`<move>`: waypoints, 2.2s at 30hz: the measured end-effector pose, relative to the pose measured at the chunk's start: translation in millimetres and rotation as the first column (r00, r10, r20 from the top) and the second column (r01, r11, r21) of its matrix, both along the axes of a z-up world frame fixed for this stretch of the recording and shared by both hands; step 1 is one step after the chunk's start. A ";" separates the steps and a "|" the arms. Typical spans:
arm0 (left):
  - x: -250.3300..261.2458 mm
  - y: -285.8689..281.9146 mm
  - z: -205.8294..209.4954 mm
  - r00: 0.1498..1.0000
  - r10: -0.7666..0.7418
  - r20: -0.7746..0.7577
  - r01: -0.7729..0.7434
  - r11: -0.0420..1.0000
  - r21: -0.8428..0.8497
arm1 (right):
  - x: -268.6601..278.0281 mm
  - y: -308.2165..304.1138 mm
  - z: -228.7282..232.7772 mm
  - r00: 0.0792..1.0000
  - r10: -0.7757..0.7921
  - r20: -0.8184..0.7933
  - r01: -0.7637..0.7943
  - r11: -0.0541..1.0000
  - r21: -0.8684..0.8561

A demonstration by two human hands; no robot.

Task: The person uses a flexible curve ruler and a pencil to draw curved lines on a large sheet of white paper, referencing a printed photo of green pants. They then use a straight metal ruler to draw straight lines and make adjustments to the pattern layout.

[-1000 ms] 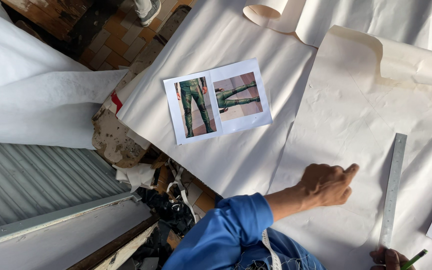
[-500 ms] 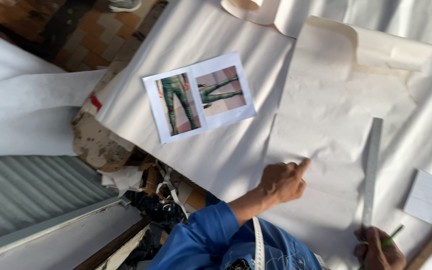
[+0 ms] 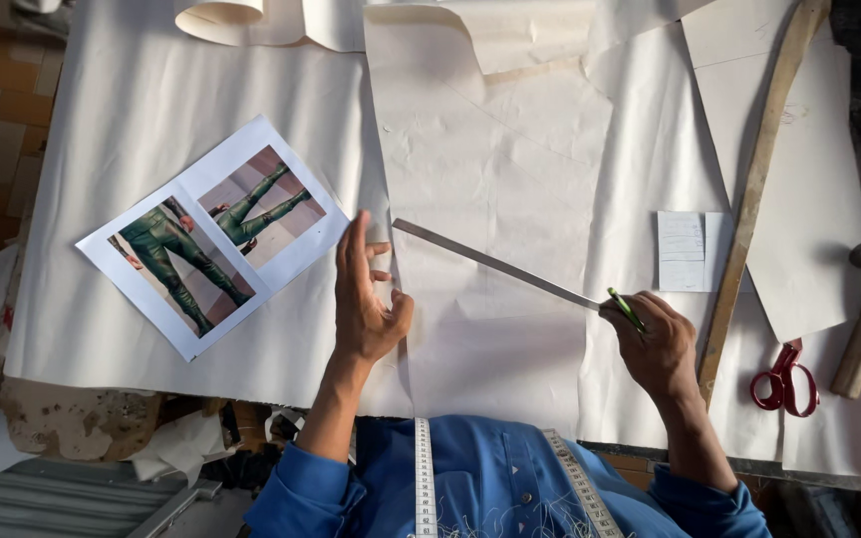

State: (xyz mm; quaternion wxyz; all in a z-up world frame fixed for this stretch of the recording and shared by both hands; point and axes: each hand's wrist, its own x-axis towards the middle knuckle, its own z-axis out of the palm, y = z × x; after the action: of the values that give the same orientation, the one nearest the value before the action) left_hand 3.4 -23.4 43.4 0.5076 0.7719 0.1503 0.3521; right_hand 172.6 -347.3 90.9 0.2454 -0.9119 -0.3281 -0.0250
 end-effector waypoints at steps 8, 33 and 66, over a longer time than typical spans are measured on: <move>-0.9 -1.6 -30.7 0.973 0.131 -0.192 -0.130 0.991 0.019 | 20.3 26.1 -15.7 0.996 0.012 0.089 -0.018 0.997 0.071; -3.5 -13.8 -42.0 0.973 0.224 -0.063 -0.180 0.898 0.402 | 33.7 25.1 -44.9 0.921 -0.078 0.382 0.077 0.997 0.018; 12.2 -14.8 -61.5 0.978 0.202 -0.060 -0.164 0.907 0.388 | 36.2 17.6 -56.9 0.903 -0.007 0.429 -0.005 1.000 0.026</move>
State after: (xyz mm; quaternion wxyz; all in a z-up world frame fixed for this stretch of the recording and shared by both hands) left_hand 15.6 -38.1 -18.1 0.3047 0.8545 0.1756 0.3822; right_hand 208.8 -329.7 34.0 0.1793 -0.8808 -0.3732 -0.2297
